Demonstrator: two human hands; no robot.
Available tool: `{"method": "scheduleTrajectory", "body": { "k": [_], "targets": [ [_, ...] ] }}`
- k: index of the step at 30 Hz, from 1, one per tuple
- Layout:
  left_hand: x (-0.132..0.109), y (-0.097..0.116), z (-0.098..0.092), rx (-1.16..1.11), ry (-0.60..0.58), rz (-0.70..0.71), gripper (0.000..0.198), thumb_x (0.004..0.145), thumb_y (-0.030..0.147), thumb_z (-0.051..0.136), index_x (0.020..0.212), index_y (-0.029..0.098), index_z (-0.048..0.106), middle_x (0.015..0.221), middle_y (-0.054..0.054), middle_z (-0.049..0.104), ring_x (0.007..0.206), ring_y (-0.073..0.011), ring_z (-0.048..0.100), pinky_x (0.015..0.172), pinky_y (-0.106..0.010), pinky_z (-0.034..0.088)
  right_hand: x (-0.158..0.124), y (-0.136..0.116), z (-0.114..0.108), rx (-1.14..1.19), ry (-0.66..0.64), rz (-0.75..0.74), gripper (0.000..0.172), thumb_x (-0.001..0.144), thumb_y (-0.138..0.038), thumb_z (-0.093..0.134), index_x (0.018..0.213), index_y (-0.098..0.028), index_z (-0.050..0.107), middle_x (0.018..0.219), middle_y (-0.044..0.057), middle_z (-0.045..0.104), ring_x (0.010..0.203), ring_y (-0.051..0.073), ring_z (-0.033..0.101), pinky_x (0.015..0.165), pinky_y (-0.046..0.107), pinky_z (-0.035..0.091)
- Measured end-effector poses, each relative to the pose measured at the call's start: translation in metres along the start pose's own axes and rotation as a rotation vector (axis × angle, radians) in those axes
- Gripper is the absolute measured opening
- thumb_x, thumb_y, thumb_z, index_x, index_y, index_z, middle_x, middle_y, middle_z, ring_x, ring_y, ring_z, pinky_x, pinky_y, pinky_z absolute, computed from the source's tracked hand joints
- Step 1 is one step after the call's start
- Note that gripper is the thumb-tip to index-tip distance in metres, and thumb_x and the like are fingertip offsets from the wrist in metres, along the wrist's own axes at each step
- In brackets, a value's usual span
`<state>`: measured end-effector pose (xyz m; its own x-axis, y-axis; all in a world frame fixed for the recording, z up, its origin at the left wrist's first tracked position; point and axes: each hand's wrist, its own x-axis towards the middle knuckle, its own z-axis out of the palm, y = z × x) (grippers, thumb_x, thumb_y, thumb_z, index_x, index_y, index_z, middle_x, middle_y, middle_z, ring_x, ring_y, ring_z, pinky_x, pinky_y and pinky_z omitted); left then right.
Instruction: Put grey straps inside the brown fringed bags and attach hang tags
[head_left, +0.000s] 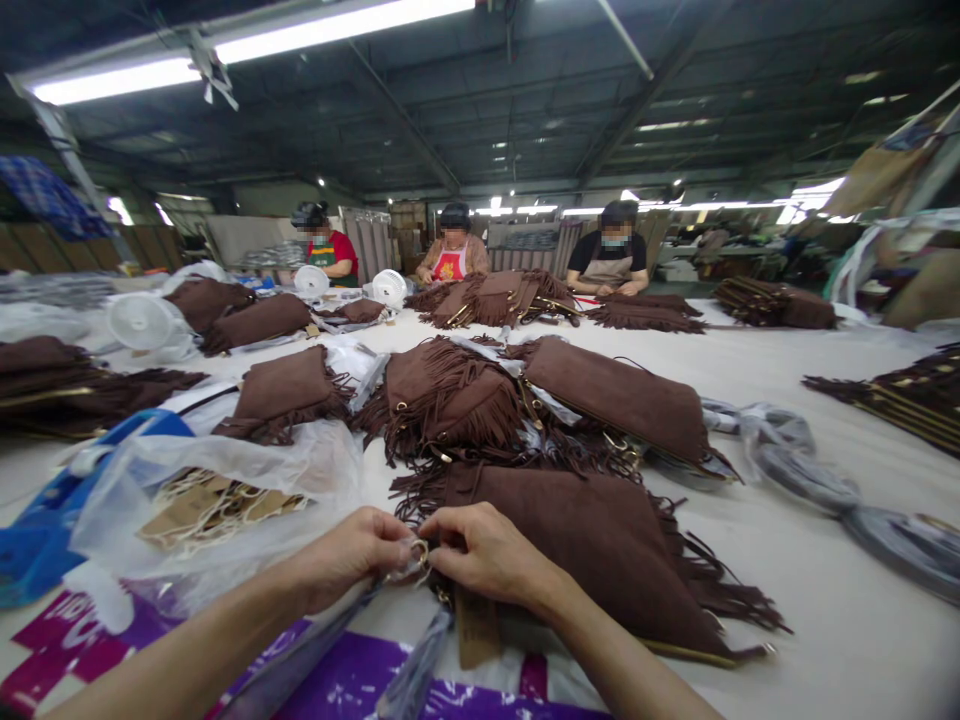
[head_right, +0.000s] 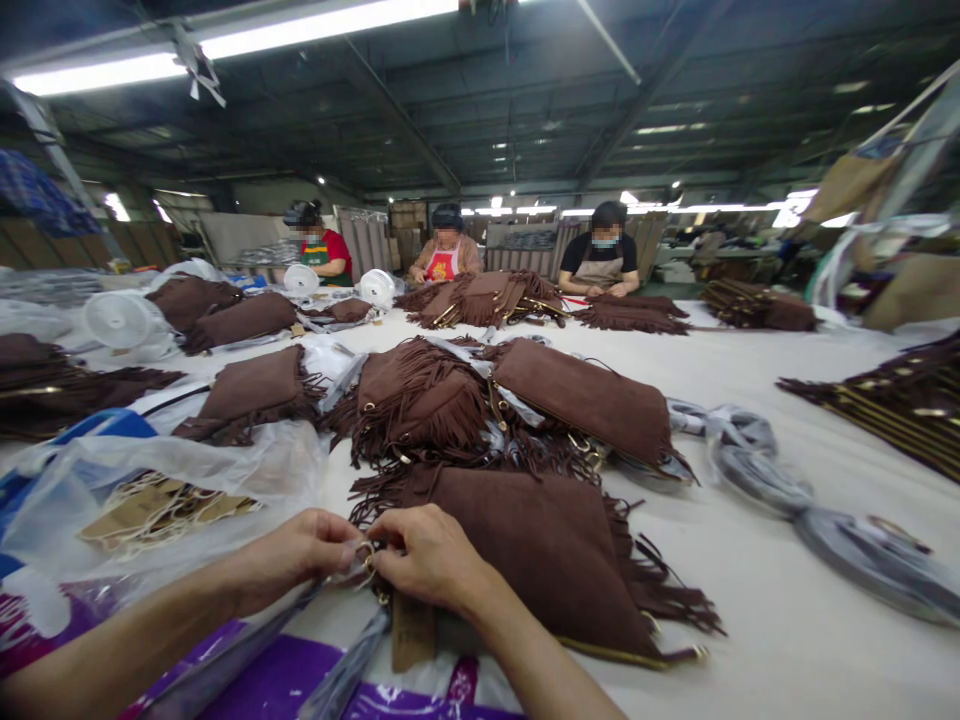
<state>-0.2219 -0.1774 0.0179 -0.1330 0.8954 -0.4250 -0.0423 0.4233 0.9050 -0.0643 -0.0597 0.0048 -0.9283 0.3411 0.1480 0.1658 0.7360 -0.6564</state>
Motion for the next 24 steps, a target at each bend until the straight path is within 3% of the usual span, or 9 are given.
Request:
{"method": "scheduleTrajectory", "body": {
  "k": [5,10,13,17,21,24],
  "targets": [
    [-0.005,0.001,0.006,0.086,0.088,-0.010,0.025,0.054,0.029,0.073,0.071,0.011,0.074,0.057,0.003,0.056,0.056,-0.0108,0.038,0.055,-0.023,0.027,0.002,-0.005,0.005,-0.124,-0.014,0.078,0.027,0.076,-0.024,0.059,0.098,-0.027,0.075,0.081,0.001,0.075,0.073,0.018,0.066,0.061,0.024,0.039],
    [-0.010,-0.002,0.011,0.094,0.118,0.047,0.033,0.057,0.029,0.069,0.085,0.012,0.074,0.066,0.001,0.061,0.059,-0.0121,0.045,0.058,-0.023,0.034,0.000,-0.005,0.003,-0.099,-0.028,0.063,0.030,0.075,-0.020,0.058,0.099,-0.025,0.075,0.083,0.002,0.075,0.076,0.018,0.067,0.066,0.024,0.041],
    [-0.009,-0.007,0.006,0.139,0.133,0.138,0.036,0.057,0.028,0.069,0.090,0.015,0.074,0.089,-0.002,0.066,0.062,-0.0120,0.049,0.058,-0.022,0.037,0.001,-0.002,0.001,0.006,-0.014,0.040,0.032,0.078,-0.016,0.054,0.101,-0.023,0.075,0.087,0.002,0.075,0.079,0.017,0.067,0.072,0.023,0.043],
    [-0.006,-0.011,-0.002,0.213,0.131,0.227,0.044,0.059,0.031,0.069,0.100,0.016,0.072,0.122,-0.007,0.057,0.059,-0.0088,0.050,0.054,-0.022,0.038,0.005,0.002,0.002,0.139,0.073,0.081,0.028,0.086,-0.017,0.047,0.090,-0.017,0.075,0.081,0.003,0.074,0.074,0.015,0.065,0.069,0.021,0.043],
    [-0.005,-0.011,0.000,0.286,0.116,0.270,0.043,0.065,0.030,0.066,0.105,0.017,0.070,0.125,-0.007,0.054,0.054,-0.0054,0.046,0.050,-0.020,0.034,0.009,0.001,0.009,0.181,0.091,0.094,0.021,0.085,-0.022,0.056,0.082,-0.018,0.076,0.077,0.001,0.074,0.071,0.015,0.064,0.066,0.021,0.041],
    [-0.005,-0.010,0.001,0.314,0.109,0.327,0.042,0.067,0.026,0.064,0.108,0.018,0.071,0.122,-0.007,0.057,0.069,-0.0123,0.056,0.054,-0.021,0.040,0.011,-0.001,0.014,0.169,0.119,0.120,0.016,0.082,-0.021,0.060,0.081,-0.020,0.076,0.077,0.000,0.074,0.073,0.015,0.065,0.067,0.021,0.041]
  ]
}}
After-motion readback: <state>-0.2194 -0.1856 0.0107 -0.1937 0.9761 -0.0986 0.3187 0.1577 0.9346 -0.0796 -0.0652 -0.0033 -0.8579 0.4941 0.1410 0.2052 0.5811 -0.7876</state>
